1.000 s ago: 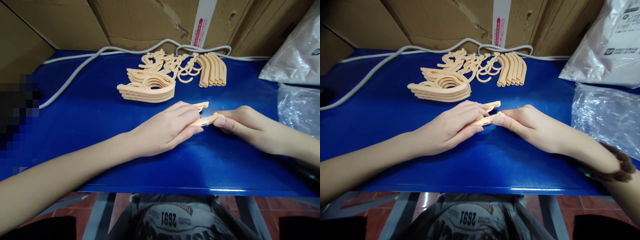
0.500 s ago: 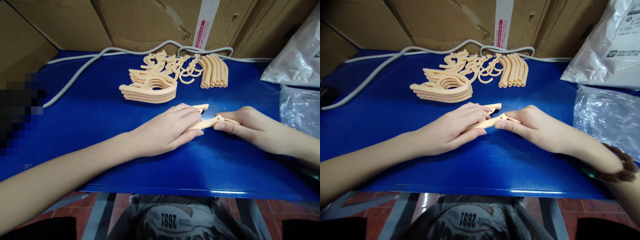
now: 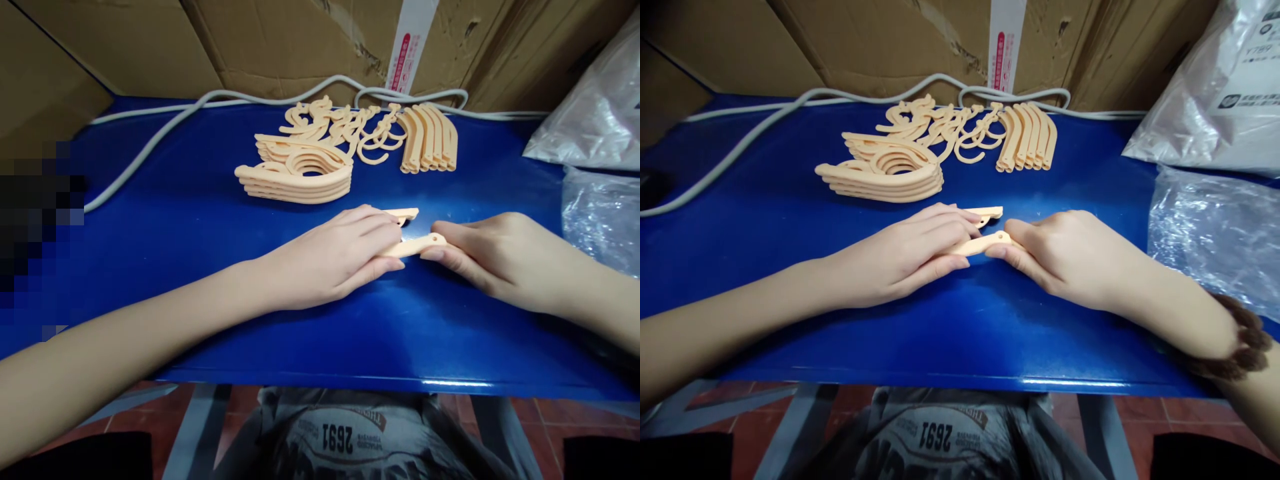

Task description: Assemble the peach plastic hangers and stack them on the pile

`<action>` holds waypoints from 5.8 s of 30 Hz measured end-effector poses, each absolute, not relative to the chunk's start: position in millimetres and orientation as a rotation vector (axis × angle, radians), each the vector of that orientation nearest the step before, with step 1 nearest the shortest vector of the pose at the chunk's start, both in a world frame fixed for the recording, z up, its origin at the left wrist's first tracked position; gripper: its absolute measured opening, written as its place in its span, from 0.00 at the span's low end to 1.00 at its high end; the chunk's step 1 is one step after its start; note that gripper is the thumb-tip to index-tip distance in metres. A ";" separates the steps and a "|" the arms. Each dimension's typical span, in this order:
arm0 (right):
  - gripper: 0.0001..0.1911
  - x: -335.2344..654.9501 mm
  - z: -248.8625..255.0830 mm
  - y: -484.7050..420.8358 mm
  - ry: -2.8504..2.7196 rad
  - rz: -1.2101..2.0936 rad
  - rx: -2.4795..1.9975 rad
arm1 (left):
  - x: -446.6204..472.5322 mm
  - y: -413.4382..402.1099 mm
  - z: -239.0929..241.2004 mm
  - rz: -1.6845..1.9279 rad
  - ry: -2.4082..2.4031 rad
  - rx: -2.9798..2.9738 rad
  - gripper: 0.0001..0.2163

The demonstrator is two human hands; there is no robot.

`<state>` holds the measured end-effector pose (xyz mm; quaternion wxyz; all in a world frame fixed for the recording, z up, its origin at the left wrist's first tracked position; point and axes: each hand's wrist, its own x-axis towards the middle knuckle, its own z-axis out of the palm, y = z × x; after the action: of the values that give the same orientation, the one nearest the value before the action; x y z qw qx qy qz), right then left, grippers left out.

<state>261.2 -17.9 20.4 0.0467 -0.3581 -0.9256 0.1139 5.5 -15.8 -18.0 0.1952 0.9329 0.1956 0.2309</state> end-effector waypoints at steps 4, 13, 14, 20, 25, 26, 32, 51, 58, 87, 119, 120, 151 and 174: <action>0.27 263.1 21.1 -19.5 -2.850 0.101 -1.093 | 5.2 -16.4 -17.2 0.649 0.551 2.611 0.14; 0.23 267.2 20.7 -21.2 -2.875 -0.185 -0.921 | 5.0 -16.6 -15.6 0.605 0.536 2.626 0.16; 0.23 267.2 20.9 -21.1 -2.878 -0.199 -0.913 | 5.0 -16.4 -15.9 0.609 0.533 2.631 0.15; 0.26 265.0 22.8 -21.0 -2.918 -0.245 -0.901 | 4.6 -15.1 -17.3 0.593 0.512 2.651 0.15; 0.27 265.3 21.0 -21.9 -2.889 -0.426 -0.875 | 3.7 -14.5 -16.3 0.573 0.529 2.670 0.15; 0.26 265.2 20.3 -22.0 -2.888 -0.439 -0.875 | 3.5 -14.3 -16.1 0.569 0.531 2.673 0.16; 0.26 265.7 17.1 -20.9 -2.884 -0.459 -0.897 | 2.6 -13.4 -16.1 0.580 0.537 2.687 0.16; 0.32 253.5 23.8 -31.9 -2.645 0.988 -0.423 | 3.8 -19.0 -0.4 0.516 0.414 2.271 0.14; 0.25 247.3 27.1 -41.6 -2.771 0.203 -0.417 | 3.1 -15.7 -4.4 0.561 0.588 2.268 0.14; 0.11 245.2 20.4 -40.1 -2.812 -0.193 -0.360 | 3.2 -11.1 -15.5 0.651 0.689 2.435 0.11; 0.12 245.7 8.1 -34.1 -2.837 -0.181 -0.522 | 1.8 -11.1 -19.5 0.602 0.628 2.648 0.13; 0.12 245.6 7.9 -34.0 -2.838 -0.177 -0.524 | 1.8 -11.2 -19.5 0.599 0.626 2.649 0.13; 0.14 257.5 15.5 -23.9 -2.858 -0.206 -0.641 | 1.3 -15.7 -14.1 0.575 0.757 2.717 0.14; 0.16 267.9 15.0 -7.1 -2.782 -0.303 -1.041 | 1.4 -12.8 -16.1 0.572 0.663 2.881 0.16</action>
<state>267.9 -7.1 15.0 0.0778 -0.3474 -0.9290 -0.1012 1.4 -12.8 -16.1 0.0652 0.9547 0.2198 0.1897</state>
